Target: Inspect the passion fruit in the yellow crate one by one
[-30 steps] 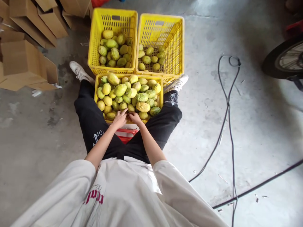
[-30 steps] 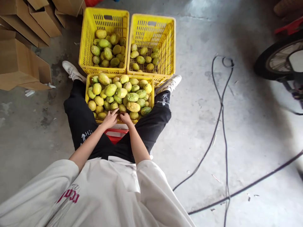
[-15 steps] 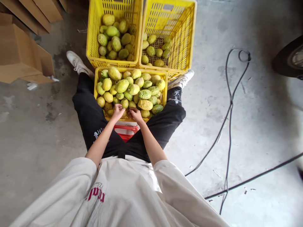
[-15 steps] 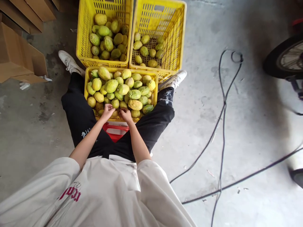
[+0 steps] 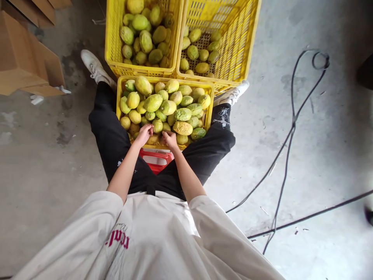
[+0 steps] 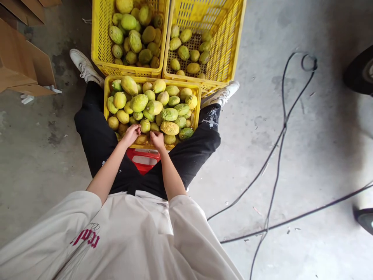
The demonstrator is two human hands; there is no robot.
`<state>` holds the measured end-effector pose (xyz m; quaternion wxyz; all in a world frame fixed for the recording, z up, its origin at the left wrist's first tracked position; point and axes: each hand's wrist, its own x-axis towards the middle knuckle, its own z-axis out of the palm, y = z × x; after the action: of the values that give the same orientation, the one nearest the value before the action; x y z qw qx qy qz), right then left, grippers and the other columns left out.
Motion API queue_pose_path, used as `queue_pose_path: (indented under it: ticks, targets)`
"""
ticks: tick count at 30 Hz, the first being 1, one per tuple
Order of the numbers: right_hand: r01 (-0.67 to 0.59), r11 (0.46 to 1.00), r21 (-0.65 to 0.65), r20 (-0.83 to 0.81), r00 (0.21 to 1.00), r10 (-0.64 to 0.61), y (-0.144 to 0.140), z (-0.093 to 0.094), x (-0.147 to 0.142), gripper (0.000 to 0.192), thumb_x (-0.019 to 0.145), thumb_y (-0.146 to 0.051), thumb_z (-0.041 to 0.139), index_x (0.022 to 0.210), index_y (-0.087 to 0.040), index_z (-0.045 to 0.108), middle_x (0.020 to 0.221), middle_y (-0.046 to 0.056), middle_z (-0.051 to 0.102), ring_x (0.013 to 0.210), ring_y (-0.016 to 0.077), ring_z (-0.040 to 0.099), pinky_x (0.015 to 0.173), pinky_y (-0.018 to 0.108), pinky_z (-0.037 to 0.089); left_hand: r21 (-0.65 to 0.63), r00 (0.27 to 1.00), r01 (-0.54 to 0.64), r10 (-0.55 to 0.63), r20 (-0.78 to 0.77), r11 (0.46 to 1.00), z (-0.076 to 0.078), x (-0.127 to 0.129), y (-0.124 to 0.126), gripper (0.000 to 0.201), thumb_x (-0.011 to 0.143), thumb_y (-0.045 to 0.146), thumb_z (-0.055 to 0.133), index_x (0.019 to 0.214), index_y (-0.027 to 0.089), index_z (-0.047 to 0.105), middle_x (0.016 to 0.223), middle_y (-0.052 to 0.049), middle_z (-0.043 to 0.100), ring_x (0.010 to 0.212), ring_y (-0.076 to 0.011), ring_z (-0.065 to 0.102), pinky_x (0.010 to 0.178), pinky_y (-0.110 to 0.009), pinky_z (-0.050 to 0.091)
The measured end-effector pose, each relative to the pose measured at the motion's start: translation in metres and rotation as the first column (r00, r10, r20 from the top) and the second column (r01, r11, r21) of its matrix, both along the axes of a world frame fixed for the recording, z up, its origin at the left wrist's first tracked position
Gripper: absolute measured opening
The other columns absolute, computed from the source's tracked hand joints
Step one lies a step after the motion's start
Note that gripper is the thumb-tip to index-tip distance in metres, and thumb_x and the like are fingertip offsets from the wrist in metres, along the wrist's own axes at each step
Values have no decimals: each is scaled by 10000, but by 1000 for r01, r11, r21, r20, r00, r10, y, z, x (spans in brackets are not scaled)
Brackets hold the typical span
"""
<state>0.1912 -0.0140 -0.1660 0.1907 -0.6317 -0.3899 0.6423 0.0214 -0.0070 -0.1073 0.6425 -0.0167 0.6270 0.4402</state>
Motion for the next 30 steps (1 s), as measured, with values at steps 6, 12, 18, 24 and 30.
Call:
queue_pose_path:
  ticks: [6, 12, 18, 24, 30]
  targets:
    - [177, 979, -97, -91, 978, -185, 11, 10, -3, 587, 1190, -405, 779, 708, -316, 456, 530, -32, 350, 565, 178, 370, 495, 282, 393, -109, 959, -42, 71, 275, 993, 8, -13, 6, 621, 1338, 264, 642, 720, 206, 670, 641, 22, 508, 584, -132, 479, 647, -254, 437]
    - [255, 940, -226, -180, 938, -298, 13, 17, -2, 691, 1198, -202, 690, 622, -291, 318, 514, -51, 322, 510, 117, 226, 472, 257, 258, -167, 905, 22, 52, 423, 986, 12, -25, 11, 799, 1416, 368, 353, 723, 202, 716, 618, -21, 572, 550, -155, 567, 616, -258, 512]
    - [294, 899, -326, -224, 899, -375, 14, 15, -4, 789, 1220, -376, 817, 673, -316, 252, 545, -77, 272, 511, 114, 179, 456, 282, 226, -259, 881, 110, 26, 472, 960, 5, -34, 26, 666, 1385, 467, 472, 925, 168, 849, 659, -53, 693, 570, -196, 665, 612, -294, 566]
    - [281, 862, -423, -263, 872, -413, 15, 18, -2, 757, 1276, -357, 765, 701, -317, 274, 556, -86, 239, 546, 123, 141, 474, 275, 203, -283, 881, 15, 122, 458, 959, 4, -37, 46, 616, 1365, 371, 436, 857, 197, 737, 588, 0, 566, 468, -136, 542, 504, -238, 449]
    - [279, 839, -468, -286, 850, -442, 17, 21, 0, 716, 1263, -336, 759, 725, -304, 288, 553, -86, 245, 543, 114, 135, 466, 245, 207, -299, 910, 42, 87, 405, 953, -7, -38, 48, 499, 1298, 368, 589, 861, 197, 761, 562, -2, 560, 456, -154, 510, 504, -263, 432]
